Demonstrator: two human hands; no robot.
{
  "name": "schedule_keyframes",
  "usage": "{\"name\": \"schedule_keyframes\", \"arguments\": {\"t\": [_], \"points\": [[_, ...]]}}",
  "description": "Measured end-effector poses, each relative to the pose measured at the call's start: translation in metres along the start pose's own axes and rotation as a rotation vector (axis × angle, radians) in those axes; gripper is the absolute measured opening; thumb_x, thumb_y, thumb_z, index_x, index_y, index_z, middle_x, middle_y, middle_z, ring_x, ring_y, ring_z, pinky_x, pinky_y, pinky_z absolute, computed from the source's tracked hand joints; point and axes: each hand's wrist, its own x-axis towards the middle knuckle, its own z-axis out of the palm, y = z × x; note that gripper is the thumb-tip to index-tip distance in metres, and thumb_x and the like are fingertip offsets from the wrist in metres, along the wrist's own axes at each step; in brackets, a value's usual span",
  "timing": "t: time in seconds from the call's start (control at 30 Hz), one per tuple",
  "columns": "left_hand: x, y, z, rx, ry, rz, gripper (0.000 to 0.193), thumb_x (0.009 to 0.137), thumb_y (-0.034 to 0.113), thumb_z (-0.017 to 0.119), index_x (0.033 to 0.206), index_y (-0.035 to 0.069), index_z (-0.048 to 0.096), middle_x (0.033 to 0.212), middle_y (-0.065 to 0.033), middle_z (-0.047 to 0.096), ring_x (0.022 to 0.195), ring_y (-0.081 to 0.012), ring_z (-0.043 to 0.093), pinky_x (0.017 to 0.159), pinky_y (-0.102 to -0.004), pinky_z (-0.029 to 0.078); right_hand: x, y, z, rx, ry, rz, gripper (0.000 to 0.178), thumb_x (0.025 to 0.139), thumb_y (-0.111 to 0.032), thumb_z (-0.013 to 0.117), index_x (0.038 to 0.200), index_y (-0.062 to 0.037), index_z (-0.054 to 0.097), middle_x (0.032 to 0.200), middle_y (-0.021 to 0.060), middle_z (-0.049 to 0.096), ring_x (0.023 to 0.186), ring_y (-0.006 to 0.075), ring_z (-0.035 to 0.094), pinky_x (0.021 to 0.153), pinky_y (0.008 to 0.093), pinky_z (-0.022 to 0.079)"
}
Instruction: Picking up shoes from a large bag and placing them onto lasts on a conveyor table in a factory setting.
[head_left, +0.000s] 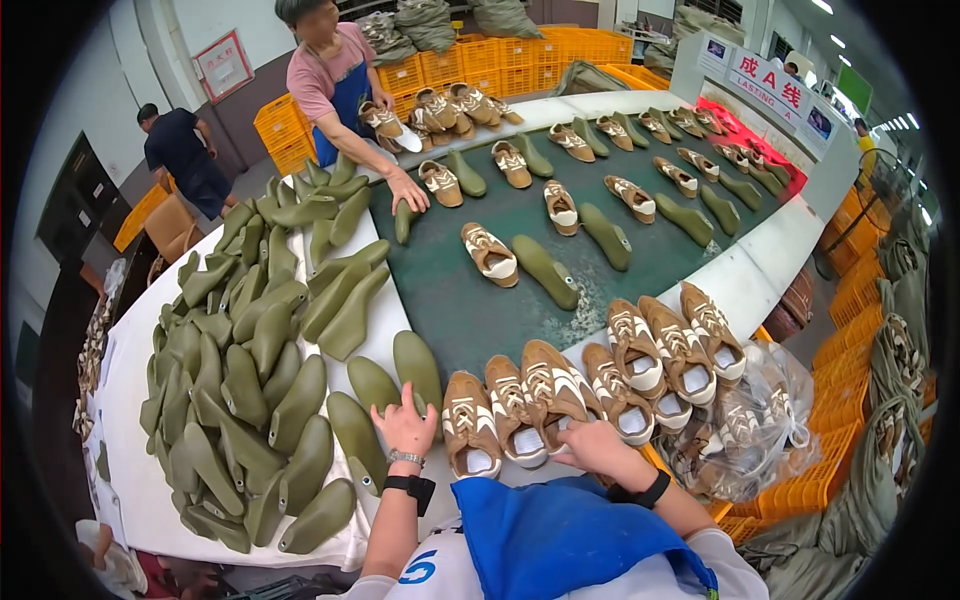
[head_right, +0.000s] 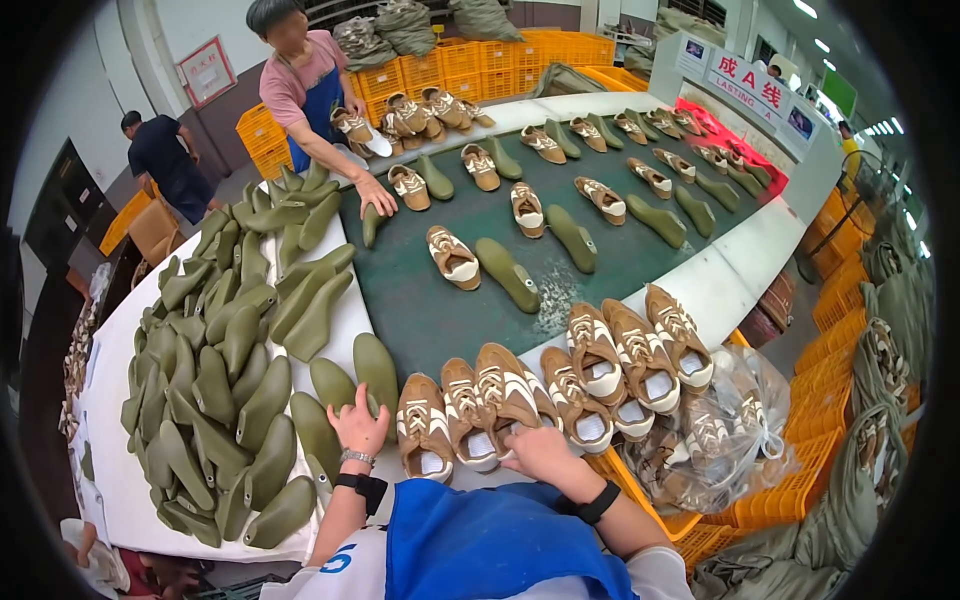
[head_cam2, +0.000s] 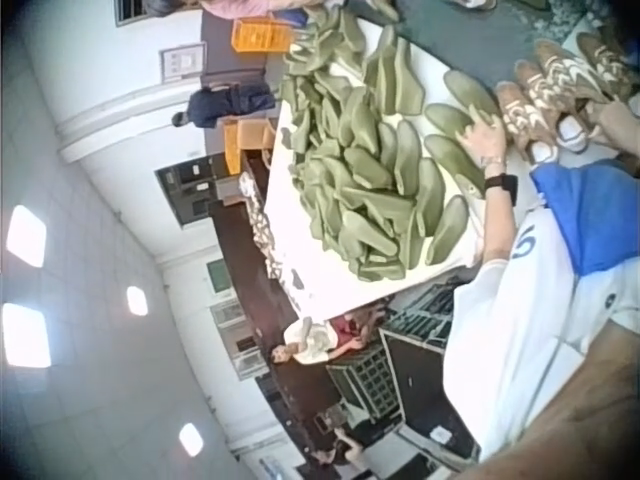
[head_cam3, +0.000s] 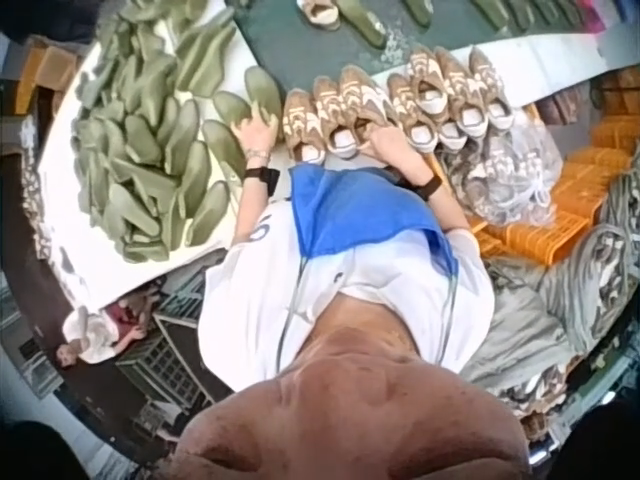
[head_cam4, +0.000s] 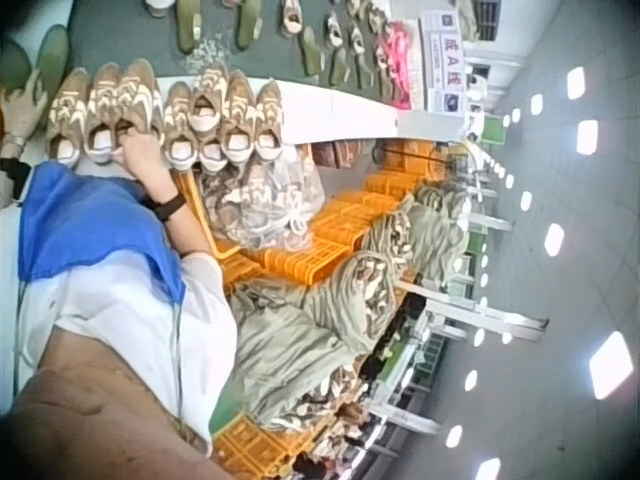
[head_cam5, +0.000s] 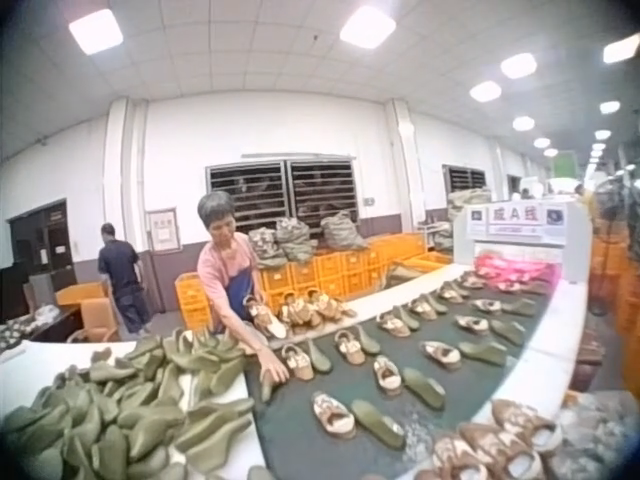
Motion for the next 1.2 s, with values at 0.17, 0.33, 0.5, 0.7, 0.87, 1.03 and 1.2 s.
{"name": "schedule_keyframes", "arguments": {"t": [0.17, 0.33, 0.5, 0.7, 0.87, 1.03, 1.2], "points": [[0.003, 0.000, 0.001, -0.005, 0.000, 0.008, 0.051, 0.073, 0.032, 0.057, 0.119, 0.012, 0.049, 0.063, -0.0082, 0.059, 0.075, -0.0247, 0.057, 0.098, -0.0547, 0.024, 0.000, 0.004, -0.006, 0.062, 0.037, -0.021, 0.034, 0.072, -0.041, 0.066, 0.080, -0.0086, 0.062, 0.075, 0.0075, 0.058, 0.068, 0.0294, 0.061, 0.058, 0.0392, 0.049], [0.001, -0.002, 0.000, -0.009, 0.050, 0.024, 0.051, 0.073, 0.032, 0.057, 0.118, 0.011, 0.049, 0.064, -0.0089, 0.060, 0.076, -0.0254, 0.057, 0.098, -0.0544, 0.025, 0.002, 0.002, -0.011, 0.066, 0.026, -0.080, 0.034, 0.072, -0.041, 0.066, 0.081, -0.0080, 0.062, 0.076, 0.0084, 0.059, 0.069, 0.0301, 0.061, 0.059, 0.0394, 0.049], [-0.002, 0.000, 0.001, -0.010, 0.017, 0.020, 0.051, 0.074, 0.034, 0.057, 0.119, 0.012, 0.049, 0.066, -0.0110, 0.060, 0.073, -0.0265, 0.058, 0.098, -0.0542, 0.024, -0.005, -0.001, -0.007, 0.024, 0.028, -0.048, 0.032, 0.073, -0.041, 0.065, 0.080, -0.0094, 0.063, 0.075, 0.0095, 0.060, 0.068, 0.0294, 0.061, 0.059, 0.0384, 0.049], [0.002, 0.003, 0.005, -0.009, -0.043, 0.025, 0.052, 0.075, 0.034, 0.057, 0.122, 0.013, 0.048, 0.068, -0.0127, 0.060, 0.075, -0.0280, 0.058, 0.097, -0.0551, 0.024, -0.005, 0.003, -0.005, 0.028, 0.060, -0.027, 0.032, 0.067, -0.039, 0.070, 0.080, -0.0100, 0.064, 0.075, 0.0090, 0.060, 0.067, 0.0278, 0.061, 0.059, 0.0375, 0.049], [0.000, -0.005, 0.010, 0.036, -0.043, 0.106, 0.051, 0.076, 0.032, 0.056, 0.122, 0.011, 0.046, 0.067, -0.0133, 0.060, 0.072, -0.0291, 0.059, 0.097, -0.0554, 0.024, -0.002, 0.005, -0.005, 0.065, 0.065, -0.014, 0.030, 0.067, -0.037, 0.070, 0.077, -0.0099, 0.063, 0.076, 0.0077, 0.060, 0.070, 0.0263, 0.062, 0.059, 0.0374, 0.049], [0.021, -0.009, 0.009, -0.042, -0.185, 0.078, 0.052, 0.077, 0.031, 0.056, 0.122, 0.008, 0.046, 0.068, -0.0167, 0.062, 0.074, -0.0316, 0.060, 0.099, -0.0520, 0.025, -0.004, 0.016, 0.000, 0.114, 0.076, -0.012, 0.030, 0.069, -0.038, 0.069, 0.078, -0.0102, 0.063, 0.077, 0.0071, 0.060, 0.069, 0.0268, 0.062, 0.059, 0.0373, 0.049], [0.082, -0.020, 0.009, -0.292, -0.216, -0.025, 0.046, 0.077, 0.030, 0.056, 0.115, 0.004, 0.053, 0.084, -0.0230, 0.063, 0.084, -0.0363, 0.060, 0.099, -0.0464, 0.030, -0.007, 0.015, -0.001, 0.136, 0.075, -0.017, 0.029, 0.068, -0.035, 0.070, 0.078, -0.0089, 0.064, 0.077, 0.0069, 0.061, 0.070, 0.0260, 0.063, 0.058, 0.0368, 0.049]]}}
